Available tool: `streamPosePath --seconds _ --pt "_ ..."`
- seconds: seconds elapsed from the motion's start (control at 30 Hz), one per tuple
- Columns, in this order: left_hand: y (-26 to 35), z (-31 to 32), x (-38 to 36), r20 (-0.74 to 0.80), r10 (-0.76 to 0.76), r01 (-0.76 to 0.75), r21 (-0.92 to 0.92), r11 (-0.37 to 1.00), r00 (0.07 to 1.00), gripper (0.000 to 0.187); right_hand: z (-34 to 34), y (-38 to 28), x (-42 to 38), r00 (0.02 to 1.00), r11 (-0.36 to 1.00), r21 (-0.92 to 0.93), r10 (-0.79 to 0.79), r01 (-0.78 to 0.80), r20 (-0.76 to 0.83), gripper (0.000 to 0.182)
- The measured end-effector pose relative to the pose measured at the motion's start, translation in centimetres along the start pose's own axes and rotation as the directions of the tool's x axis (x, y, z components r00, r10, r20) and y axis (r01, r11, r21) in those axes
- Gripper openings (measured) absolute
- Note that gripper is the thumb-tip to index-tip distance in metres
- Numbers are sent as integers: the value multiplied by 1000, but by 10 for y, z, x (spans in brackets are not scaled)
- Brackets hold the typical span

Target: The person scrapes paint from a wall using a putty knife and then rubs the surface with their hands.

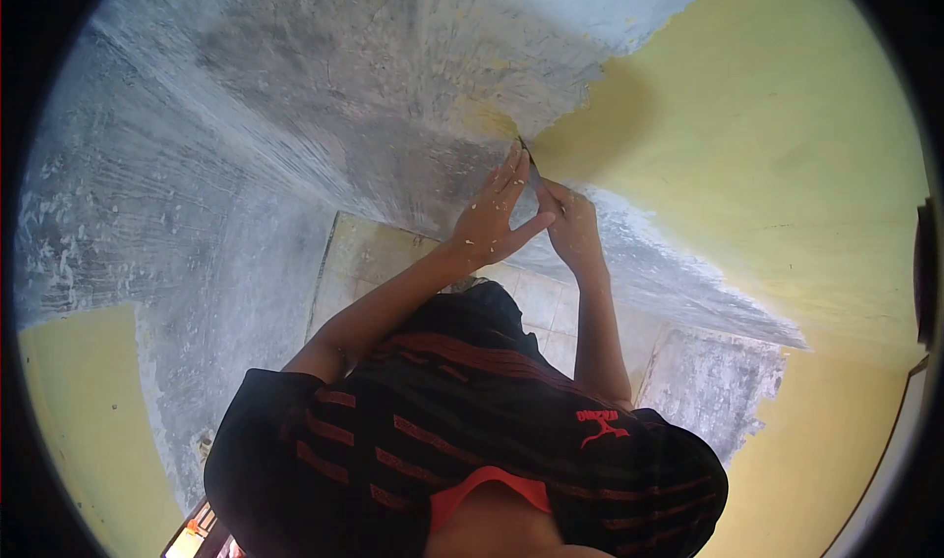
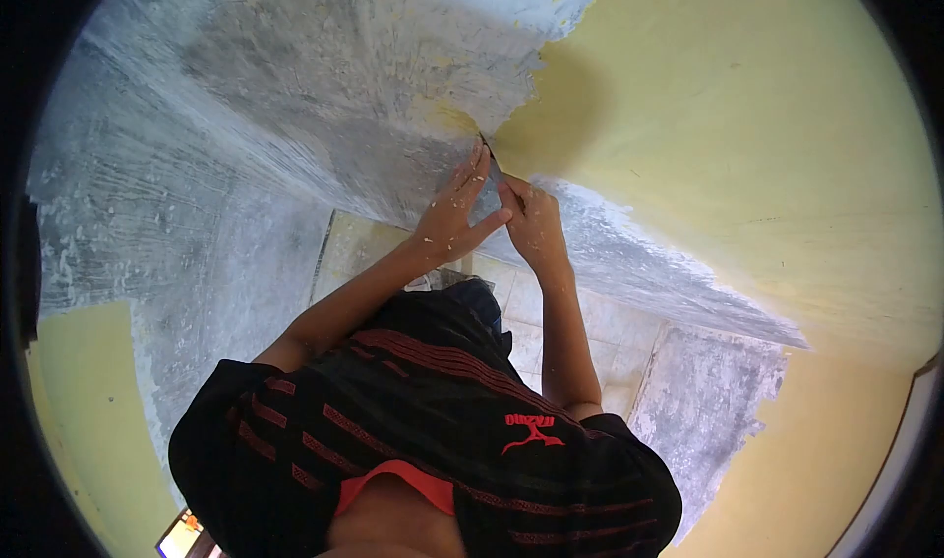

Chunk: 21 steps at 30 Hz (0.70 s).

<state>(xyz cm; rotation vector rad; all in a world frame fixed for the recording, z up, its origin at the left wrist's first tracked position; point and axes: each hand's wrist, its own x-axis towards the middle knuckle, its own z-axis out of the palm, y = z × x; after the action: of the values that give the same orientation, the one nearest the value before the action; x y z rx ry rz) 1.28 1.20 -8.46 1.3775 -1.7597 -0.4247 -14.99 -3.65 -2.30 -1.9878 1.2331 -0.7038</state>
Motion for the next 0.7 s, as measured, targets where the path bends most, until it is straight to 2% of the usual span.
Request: streamPosePath --seconds 0.07,0.2,0.23,0.3,0.33,0.37,0.43,0.5,0.53,0.67,0.7 --pt "-3 5 -1 -92 -46 28 -187 982 995 105 10 3 6 1000 1000 -1 -15 15 -10 24" --pt "0 -3 -2 13 -94 94 -219 971 996 105 8 0 -3 996 998 -19 -59 58 -65 18" --pt "2 -1 1 -1 -46 45 -205 978 999 107 2 0 -4 997 999 15 -33 34 -65 18" --pt "2 -4 2 -12 -4 1 -192 981 1000 109 -9 0 8 998 997 -70 38 -34 54 20" --pt "4 -7 2 8 -62 62 -181 982 998 112 -5 -1 11 998 996 -73 46 -43 51 20" --pt "6 -6 3 26 -116 118 -174 978 993 115 0 -3 15 999 1000 -20 14 -13 35 23" --pt "3 -6 3 42 -91 97 -166 981 995 118 -2 -1 14 1000 1000 24 -17 16 15 26" --pt "3 -9 1 57 -84 91 -144 985 995 121 -4 -1 6 998 993 103 48 -52 41 29" --pt "6 -10 4 70 -94 104 -173 979 993 123 -9 -3 9 988 984 129 112 -125 104 29" --pt "5 -13 5 74 -140 155 -296 943 987 125 1 -3 9 985 973 164 148 -162 92 29" --pt "8 -13 5 79 -141 158 -301 940 987 125 3 1 4 992 980 154 116 -123 56 30"
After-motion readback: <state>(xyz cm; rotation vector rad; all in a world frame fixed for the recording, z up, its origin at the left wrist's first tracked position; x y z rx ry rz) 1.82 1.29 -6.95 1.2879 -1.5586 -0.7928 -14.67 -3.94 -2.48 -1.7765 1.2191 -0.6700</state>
